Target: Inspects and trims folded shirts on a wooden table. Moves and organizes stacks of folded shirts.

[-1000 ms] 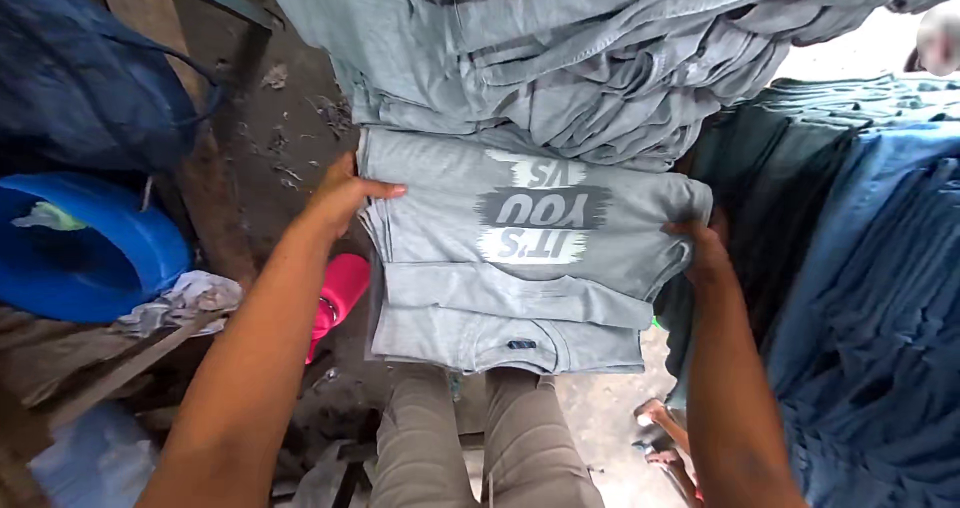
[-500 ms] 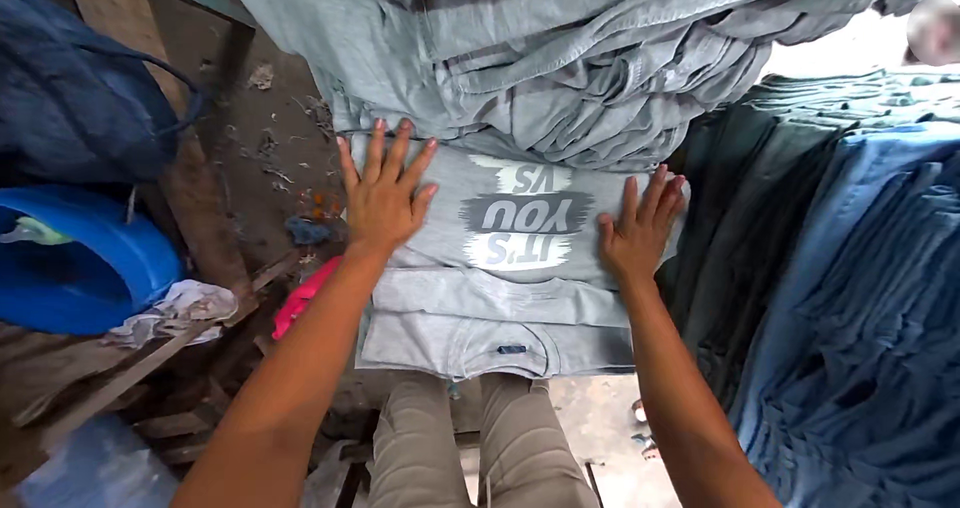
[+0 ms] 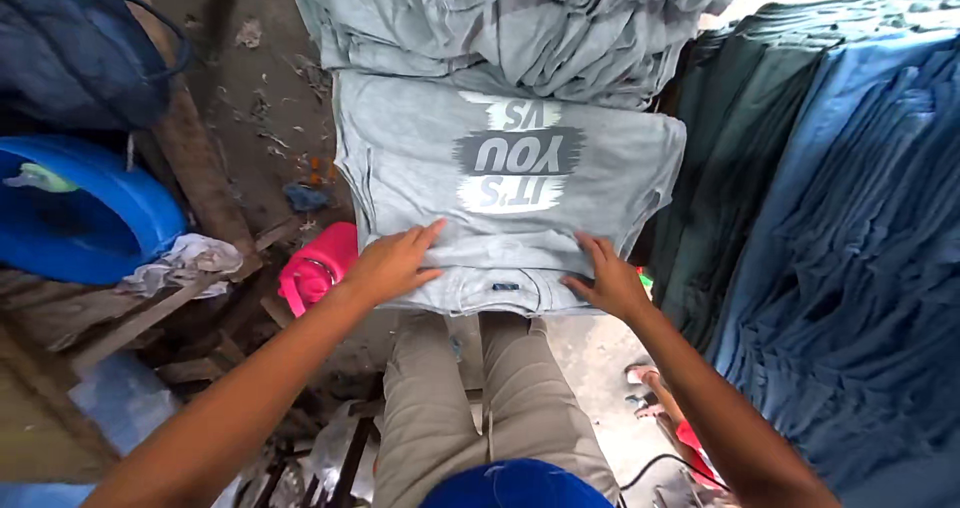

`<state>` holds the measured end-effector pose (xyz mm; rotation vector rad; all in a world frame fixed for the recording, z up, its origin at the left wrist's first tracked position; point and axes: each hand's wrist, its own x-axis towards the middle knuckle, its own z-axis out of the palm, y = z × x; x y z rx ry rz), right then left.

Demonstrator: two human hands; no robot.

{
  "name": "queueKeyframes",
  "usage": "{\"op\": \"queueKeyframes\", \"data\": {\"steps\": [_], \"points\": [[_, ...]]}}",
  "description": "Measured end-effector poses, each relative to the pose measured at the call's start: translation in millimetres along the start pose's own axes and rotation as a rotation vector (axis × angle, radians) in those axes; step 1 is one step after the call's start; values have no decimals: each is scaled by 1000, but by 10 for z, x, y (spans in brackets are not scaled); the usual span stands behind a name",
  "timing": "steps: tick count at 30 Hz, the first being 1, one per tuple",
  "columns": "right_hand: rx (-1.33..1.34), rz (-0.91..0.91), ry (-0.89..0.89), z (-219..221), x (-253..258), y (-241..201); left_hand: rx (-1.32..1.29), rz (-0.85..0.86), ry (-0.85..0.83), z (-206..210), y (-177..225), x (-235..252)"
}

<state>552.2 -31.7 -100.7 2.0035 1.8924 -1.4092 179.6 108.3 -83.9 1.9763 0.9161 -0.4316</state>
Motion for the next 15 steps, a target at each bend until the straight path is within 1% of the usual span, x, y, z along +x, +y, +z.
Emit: {"op": "queueKeyframes", "data": {"steps": [1,2,4,5,6,7,10,11,12,14,15], "points": [[-12,1,7,-10,-101,-56,39,52,7,-5,22,-91],[-51,-56,104,6,-226,-85,78,147,65,-13,40,-199],[-138,-218,357,89,-499,-85,127,308,247,44,55,-463],[-165,-264,427,151,-631,-74,146,344,308,131,32,-609],[-182,-278,448,239,-756,-55,164,356,329,250,-10,-752],[-185,-265,432,356,-858,-26,179,352,308,392,-74,-875],[-143,-89,273,736,-991,140,135,243,96,750,-249,-1035],[-138,-30,259,809,-1007,172,142,252,99,813,-297,-1057],[-152,11,293,849,-1040,146,154,284,166,845,-309,-1090],[-214,71,449,866,-1135,-48,137,344,370,855,-244,-1174],[-212,101,530,836,-1138,-179,105,352,479,809,-147,-1177]]}}
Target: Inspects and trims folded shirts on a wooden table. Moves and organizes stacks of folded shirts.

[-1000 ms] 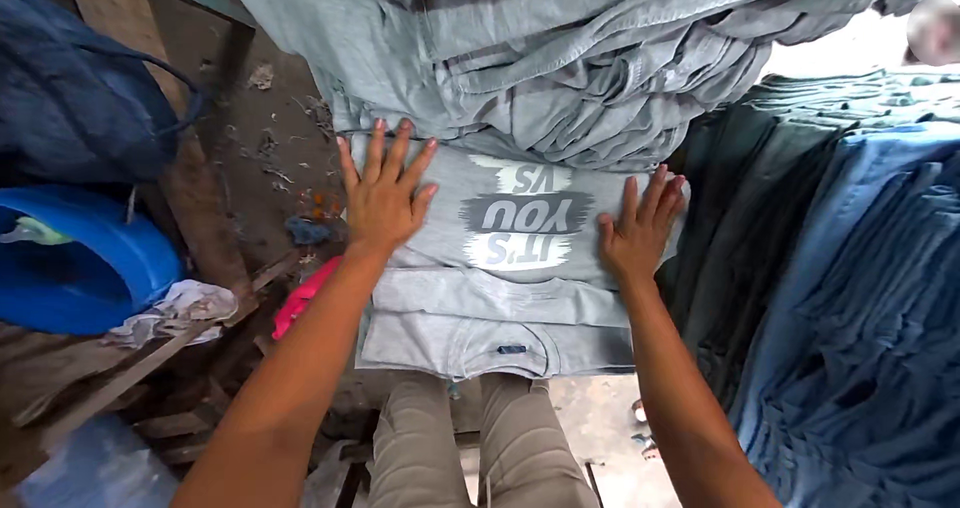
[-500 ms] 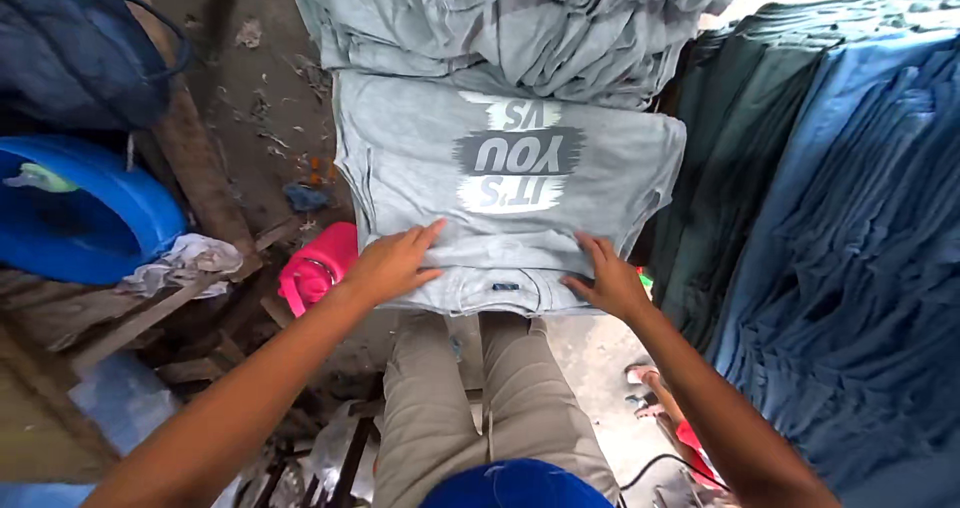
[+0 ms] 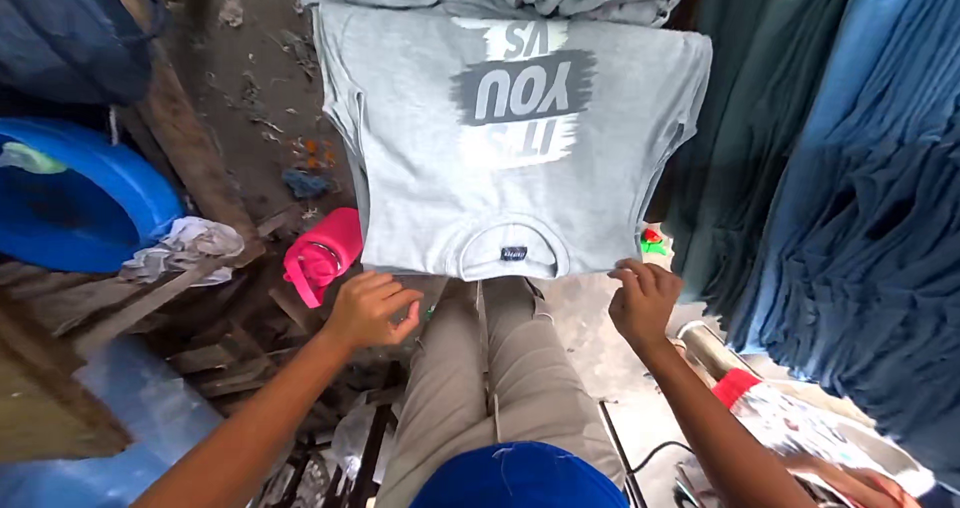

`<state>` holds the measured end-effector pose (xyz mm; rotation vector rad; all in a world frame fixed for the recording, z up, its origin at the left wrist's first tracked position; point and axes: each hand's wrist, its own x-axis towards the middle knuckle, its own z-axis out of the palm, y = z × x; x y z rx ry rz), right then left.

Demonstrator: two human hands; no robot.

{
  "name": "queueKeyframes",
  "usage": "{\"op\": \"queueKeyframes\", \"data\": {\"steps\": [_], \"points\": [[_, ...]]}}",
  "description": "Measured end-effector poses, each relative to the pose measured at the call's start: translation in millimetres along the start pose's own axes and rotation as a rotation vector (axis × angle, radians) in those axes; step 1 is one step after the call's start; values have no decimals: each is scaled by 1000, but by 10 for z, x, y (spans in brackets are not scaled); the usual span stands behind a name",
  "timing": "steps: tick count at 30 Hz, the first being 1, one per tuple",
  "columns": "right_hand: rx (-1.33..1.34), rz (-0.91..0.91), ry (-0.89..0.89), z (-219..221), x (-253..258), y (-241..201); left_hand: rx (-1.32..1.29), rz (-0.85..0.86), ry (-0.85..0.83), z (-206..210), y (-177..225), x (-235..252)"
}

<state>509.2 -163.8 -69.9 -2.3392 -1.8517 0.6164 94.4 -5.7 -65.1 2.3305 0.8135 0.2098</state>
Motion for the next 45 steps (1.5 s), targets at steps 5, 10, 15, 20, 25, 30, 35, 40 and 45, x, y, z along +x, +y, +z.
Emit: {"op": "queueKeyframes", "data": {"steps": [5,10,15,20,25,30,35,40,45], "points": [[108,109,20,-43,655,-742,78,-193,277,-84,385,989],[-70,66,125,1128,526,-504,224,-400,74,1049,-85,778],[-89,-13,384,1620,531,-279,333,-339,203,1393,-333,692],[-58,-48,386,1607,507,-260,350,-310,210,1405,-331,666],[-34,29,190,1220,326,44,380,-530,117,1029,-322,346],[100,484,423,1361,550,117,201,-728,355,1178,-503,210],[28,402,508,1632,520,263,262,-616,464,1378,-698,153],[98,502,177,942,595,-28,293,-777,268,971,-394,289],[22,318,144,357,793,-735,300,-527,221,598,264,828]]}}
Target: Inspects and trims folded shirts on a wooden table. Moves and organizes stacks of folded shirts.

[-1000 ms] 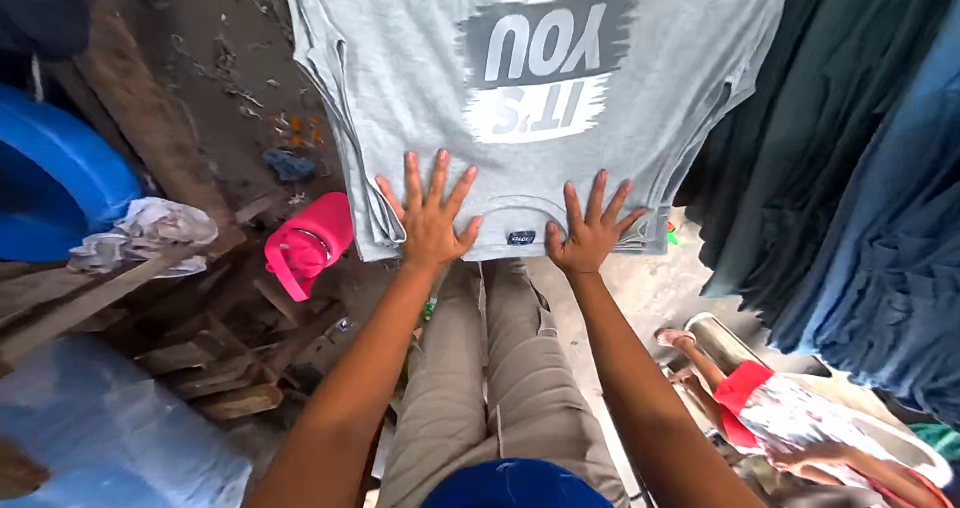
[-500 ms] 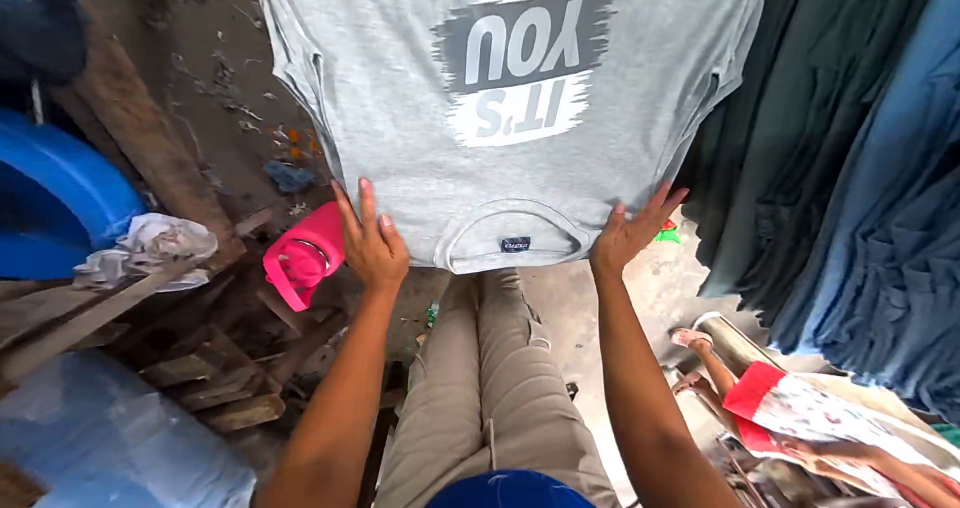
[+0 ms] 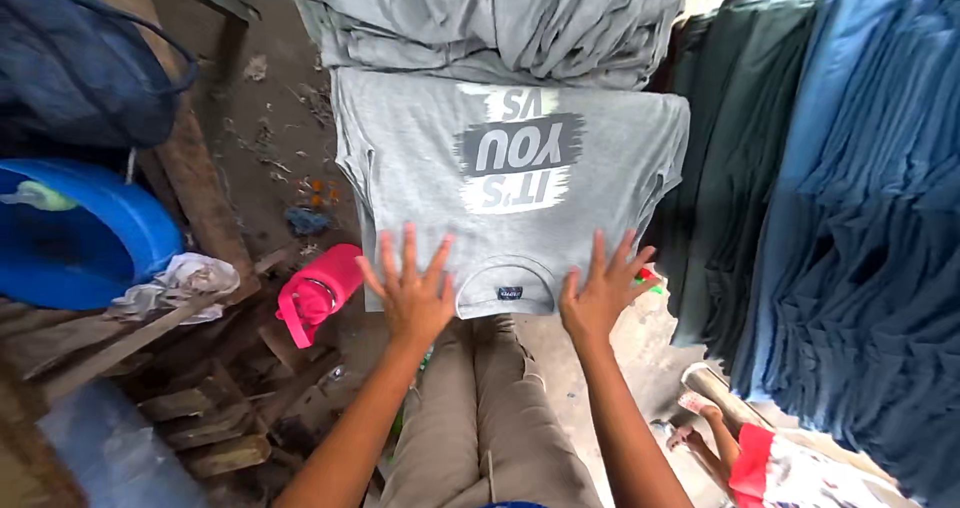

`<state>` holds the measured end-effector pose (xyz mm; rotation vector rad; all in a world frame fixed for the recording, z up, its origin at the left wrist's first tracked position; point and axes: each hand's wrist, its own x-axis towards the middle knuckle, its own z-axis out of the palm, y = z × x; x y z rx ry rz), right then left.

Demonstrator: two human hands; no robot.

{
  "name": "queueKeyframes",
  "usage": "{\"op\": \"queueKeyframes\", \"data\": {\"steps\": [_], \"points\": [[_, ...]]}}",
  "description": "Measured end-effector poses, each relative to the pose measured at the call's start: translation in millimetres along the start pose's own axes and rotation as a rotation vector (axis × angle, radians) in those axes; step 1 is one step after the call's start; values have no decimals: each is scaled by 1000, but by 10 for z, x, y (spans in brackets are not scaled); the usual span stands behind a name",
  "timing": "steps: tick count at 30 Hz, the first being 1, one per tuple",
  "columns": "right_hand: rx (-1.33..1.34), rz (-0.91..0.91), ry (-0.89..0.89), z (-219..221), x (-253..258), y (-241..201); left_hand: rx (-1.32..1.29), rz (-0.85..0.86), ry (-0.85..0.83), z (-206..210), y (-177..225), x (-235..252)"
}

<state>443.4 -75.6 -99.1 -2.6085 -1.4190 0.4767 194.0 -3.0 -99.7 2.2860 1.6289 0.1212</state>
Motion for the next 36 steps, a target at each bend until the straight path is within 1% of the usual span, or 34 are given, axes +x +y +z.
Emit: {"op": "queueKeyframes", "data": {"steps": [1,3,4,6,10,13,15,16,17,19,21,22,24,25,27,29,30,32,33,34,36], "points": [[11,-70,-3,106,-13,-71,-39,82,-32,81,70,56],[41,-206,-13,484,-76,-83,-90,218,-137,405,66,85],[21,-256,-18,694,-116,-45,-82,258,-195,588,16,58],[-29,-304,21,999,-161,39,-60,289,-208,853,-82,-3],[-51,-313,124,1198,-129,75,-6,309,-137,1006,-152,17],[-72,-309,107,1179,-139,70,3,311,-129,1011,-143,3],[-59,-280,11,1039,-123,15,-37,268,-186,902,-92,35],[-21,-266,-31,913,-82,-25,-90,220,-218,790,-40,75],[42,-263,-30,761,-20,-68,-157,166,-208,656,22,132],[162,-290,88,447,181,-160,-276,97,-118,372,131,355],[235,-354,198,270,591,-235,-356,69,-42,198,163,773],[226,-362,199,241,847,-227,-351,71,-17,197,139,1011],[125,-295,185,278,1387,-115,-210,89,25,319,-77,1456],[65,-237,190,357,1623,-2,-100,57,46,383,-261,1621],[-17,-150,225,587,1922,257,37,-71,93,420,-597,1792],[-52,-127,252,687,1986,334,51,-194,141,417,-694,1816],[-78,-103,241,658,1945,327,32,-268,142,403,-691,1794],[-183,29,142,473,1850,281,-26,-398,119,361,-691,1758],[-207,93,92,399,1851,280,-57,-431,122,348,-707,1772],[-195,129,83,382,1840,317,-86,-441,129,341,-719,1772],[-77,83,160,507,1837,449,-141,-422,185,386,-741,1750]]}}
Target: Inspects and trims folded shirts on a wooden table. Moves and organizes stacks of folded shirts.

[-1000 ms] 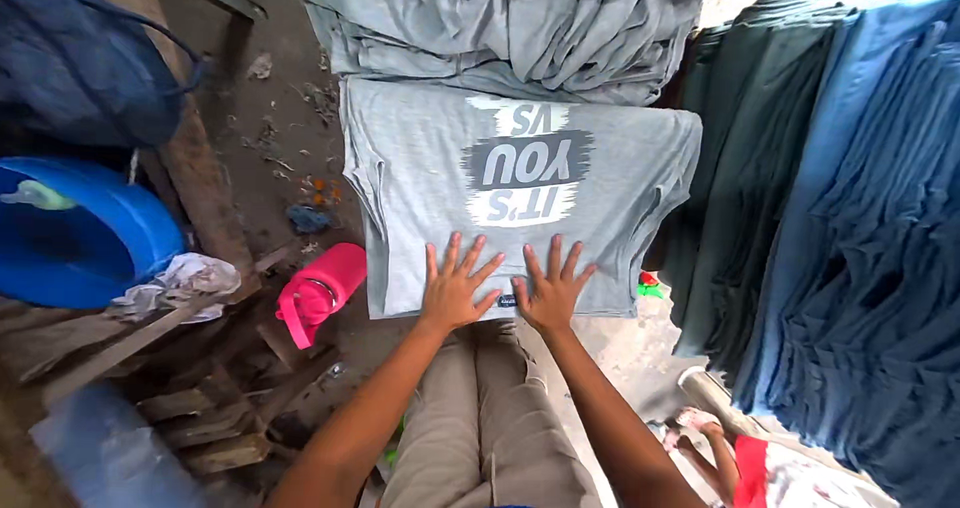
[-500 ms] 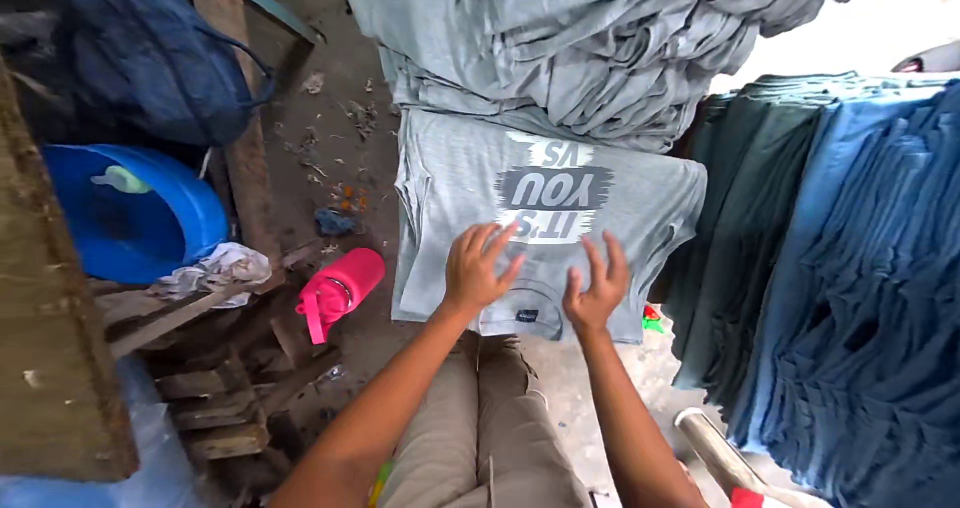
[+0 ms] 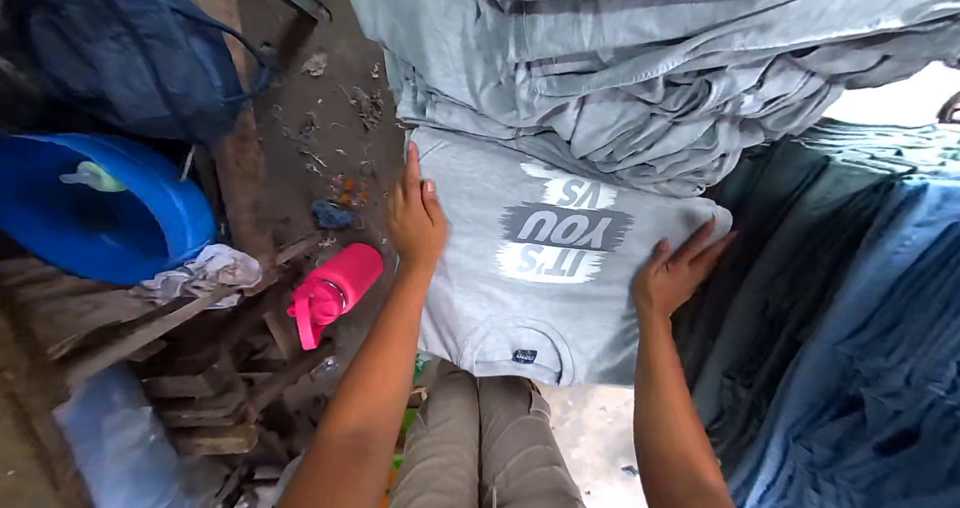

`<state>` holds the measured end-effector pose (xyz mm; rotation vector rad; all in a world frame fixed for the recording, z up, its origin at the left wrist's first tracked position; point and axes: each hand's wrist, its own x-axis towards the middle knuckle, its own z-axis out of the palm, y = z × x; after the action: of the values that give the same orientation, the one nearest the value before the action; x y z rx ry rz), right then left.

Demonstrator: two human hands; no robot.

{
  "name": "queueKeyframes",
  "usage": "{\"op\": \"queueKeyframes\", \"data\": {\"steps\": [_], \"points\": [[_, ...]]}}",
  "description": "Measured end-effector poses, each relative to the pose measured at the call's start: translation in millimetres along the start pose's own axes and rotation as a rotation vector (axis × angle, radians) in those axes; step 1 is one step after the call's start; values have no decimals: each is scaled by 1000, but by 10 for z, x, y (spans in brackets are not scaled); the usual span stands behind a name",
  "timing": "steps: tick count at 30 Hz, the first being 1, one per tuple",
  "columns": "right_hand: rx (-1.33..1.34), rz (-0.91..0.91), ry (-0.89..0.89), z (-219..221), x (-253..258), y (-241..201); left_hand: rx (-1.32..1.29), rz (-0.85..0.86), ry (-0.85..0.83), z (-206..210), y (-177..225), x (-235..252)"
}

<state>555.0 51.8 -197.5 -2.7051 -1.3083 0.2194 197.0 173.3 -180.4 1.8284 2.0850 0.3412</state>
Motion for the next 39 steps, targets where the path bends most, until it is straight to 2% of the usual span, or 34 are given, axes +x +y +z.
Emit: {"op": "queueKeyframes", "data": {"steps": [4,10,12,14,16,18,19,22,26,28,30,32,34,36,37,39], "points": [[42,-20,19,154,25,119,-8,40,63,136,-67,3],[-2,53,-135,-78,61,-6,20,14,29,47,-24,11],[-28,3,-147,-347,-102,-62,29,84,15,-127,71,-160],[-12,-134,-95,-546,-478,-196,60,191,-10,-322,225,-486],[8,-298,-171,-636,-1077,-275,41,252,-204,-368,311,-1104],[21,-436,-251,-499,-1624,-218,37,332,-372,-238,148,-1682],[6,-474,-256,-347,-1788,-120,63,359,-401,-157,-22,-1856],[27,-526,-134,82,-1892,186,106,418,-338,-8,-402,-1975],[45,-550,-73,226,-1874,269,149,480,-208,169,-504,-1969],[47,-553,-90,223,-1875,270,146,491,-197,195,-501,-1966],[49,-533,-170,106,-1882,239,124,462,-241,111,-473,-1956],[25,-472,-220,-94,-1861,255,114,325,-273,-71,-465,-1935],[-56,-288,-206,-293,-1917,397,145,87,-266,-300,-610,-1898],[-78,-40,-221,-225,-1942,546,100,-124,-270,-344,-791,-1839],[-1,3,-154,-97,-1970,618,45,-143,-238,-265,-866,-1866],[208,-62,56,209,-1961,750,-82,-91,-124,-42,-1007,-1923]]}}
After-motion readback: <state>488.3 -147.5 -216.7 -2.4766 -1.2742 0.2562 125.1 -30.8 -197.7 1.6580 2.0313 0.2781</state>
